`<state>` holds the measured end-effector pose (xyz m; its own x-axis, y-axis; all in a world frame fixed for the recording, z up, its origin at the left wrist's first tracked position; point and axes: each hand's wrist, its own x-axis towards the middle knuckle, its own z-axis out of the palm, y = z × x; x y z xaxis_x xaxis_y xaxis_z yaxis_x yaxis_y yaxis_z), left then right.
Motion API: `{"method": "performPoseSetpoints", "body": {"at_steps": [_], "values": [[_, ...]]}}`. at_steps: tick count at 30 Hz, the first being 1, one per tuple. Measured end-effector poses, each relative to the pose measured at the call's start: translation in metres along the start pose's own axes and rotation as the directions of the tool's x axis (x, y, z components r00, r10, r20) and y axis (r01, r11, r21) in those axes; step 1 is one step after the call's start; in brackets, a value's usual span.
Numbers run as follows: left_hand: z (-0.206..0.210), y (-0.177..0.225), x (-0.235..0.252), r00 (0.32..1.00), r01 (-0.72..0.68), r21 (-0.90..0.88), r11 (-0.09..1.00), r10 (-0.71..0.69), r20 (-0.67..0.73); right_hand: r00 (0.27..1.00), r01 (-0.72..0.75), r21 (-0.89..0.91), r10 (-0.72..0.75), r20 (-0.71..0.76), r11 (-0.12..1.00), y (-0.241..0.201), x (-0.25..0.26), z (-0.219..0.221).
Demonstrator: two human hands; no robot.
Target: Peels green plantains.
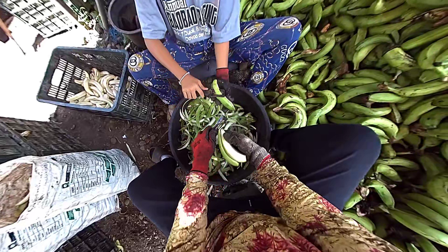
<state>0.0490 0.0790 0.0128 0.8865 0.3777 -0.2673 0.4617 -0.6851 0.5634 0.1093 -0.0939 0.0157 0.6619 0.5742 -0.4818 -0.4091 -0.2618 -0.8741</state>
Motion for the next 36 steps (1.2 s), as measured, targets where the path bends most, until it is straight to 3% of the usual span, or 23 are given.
{"method": "performPoseSetpoints", "body": {"at_steps": [2, 4, 6, 9, 12, 14, 15, 18, 19, 21, 25, 27, 30, 34, 36], "values": [[0.000, 0.000, 0.005, 1.000, -0.017, -0.013, 1.000, 0.017, -0.014, 0.999, -0.033, 0.095, 0.035, -0.012, 0.995, 0.005, 0.001, -0.003], [0.005, 0.007, -0.002, 0.996, -0.073, -0.045, 0.996, 0.070, -0.060, 0.978, -0.075, 0.252, 0.120, -0.168, 0.965, 0.000, 0.004, -0.001], [0.014, 0.017, -0.022, 0.983, -0.153, -0.052, 0.987, 0.146, -0.111, 0.904, -0.120, 0.433, 0.278, -0.324, 0.894, -0.006, 0.010, 0.001], [0.030, 0.022, -0.054, 0.943, -0.278, 0.023, 0.960, 0.278, -0.182, 0.895, -0.010, 0.754, 0.341, -0.286, 0.657, -0.004, 0.021, -0.005], [0.042, 0.016, -0.070, 0.880, -0.325, 0.101, 0.940, 0.340, -0.333, 0.885, 0.029, 0.828, 0.371, -0.282, 0.560, -0.006, 0.023, -0.004], [0.044, 0.013, -0.070, 0.877, -0.285, 0.112, 0.952, 0.306, -0.370, 0.869, 0.025, 0.802, 0.384, -0.312, 0.596, -0.004, 0.026, 0.002], [0.042, 0.014, -0.068, 0.896, -0.253, 0.094, 0.963, 0.270, -0.351, 0.862, 0.019, 0.739, 0.363, -0.353, 0.673, -0.005, 0.023, 0.007], [0.028, 0.018, -0.053, 0.974, -0.129, -0.025, 0.991, 0.122, -0.192, 0.870, 0.024, 0.308, 0.132, -0.475, 0.951, 0.001, 0.013, 0.017], [0.021, 0.020, -0.045, 0.990, -0.080, -0.054, 0.995, 0.073, -0.117, 0.895, 0.044, 0.190, 0.046, -0.443, 0.981, 0.002, 0.008, 0.018], [0.011, 0.022, -0.029, 0.999, -0.026, -0.054, 0.998, 0.024, -0.030, 0.944, 0.078, 0.126, -0.032, -0.327, 0.989, 0.005, 0.001, 0.015], [0.005, 0.019, 0.000, 0.998, 0.066, 0.050, 0.997, -0.067, 0.013, 0.999, 0.004, 0.005, -0.004, -0.053, 1.000, 0.007, -0.008, 0.004], [0.007, 0.018, 0.003, 0.999, 0.042, 0.007, 0.999, -0.042, -0.002, 0.993, -0.072, 0.196, 0.089, -0.080, 0.978, 0.005, -0.007, 0.004], [0.014, 0.019, -0.017, 0.991, -0.118, -0.060, 0.991, 0.114, -0.065, 0.953, -0.109, 0.580, 0.250, -0.169, 0.807, 0.004, 0.002, -0.002], [0.030, 0.014, -0.056, 0.911, -0.393, 0.001, 0.919, 0.390, -0.135, 0.959, -0.077, 0.814, 0.267, -0.099, 0.575, 0.011, 0.013, -0.024], [0.034, 0.010, -0.068, 0.870, -0.452, 0.072, 0.889, 0.458, -0.184, 0.957, -0.112, 0.862, 0.288, -0.041, 0.494, 0.002, 0.010, -0.026]]}}
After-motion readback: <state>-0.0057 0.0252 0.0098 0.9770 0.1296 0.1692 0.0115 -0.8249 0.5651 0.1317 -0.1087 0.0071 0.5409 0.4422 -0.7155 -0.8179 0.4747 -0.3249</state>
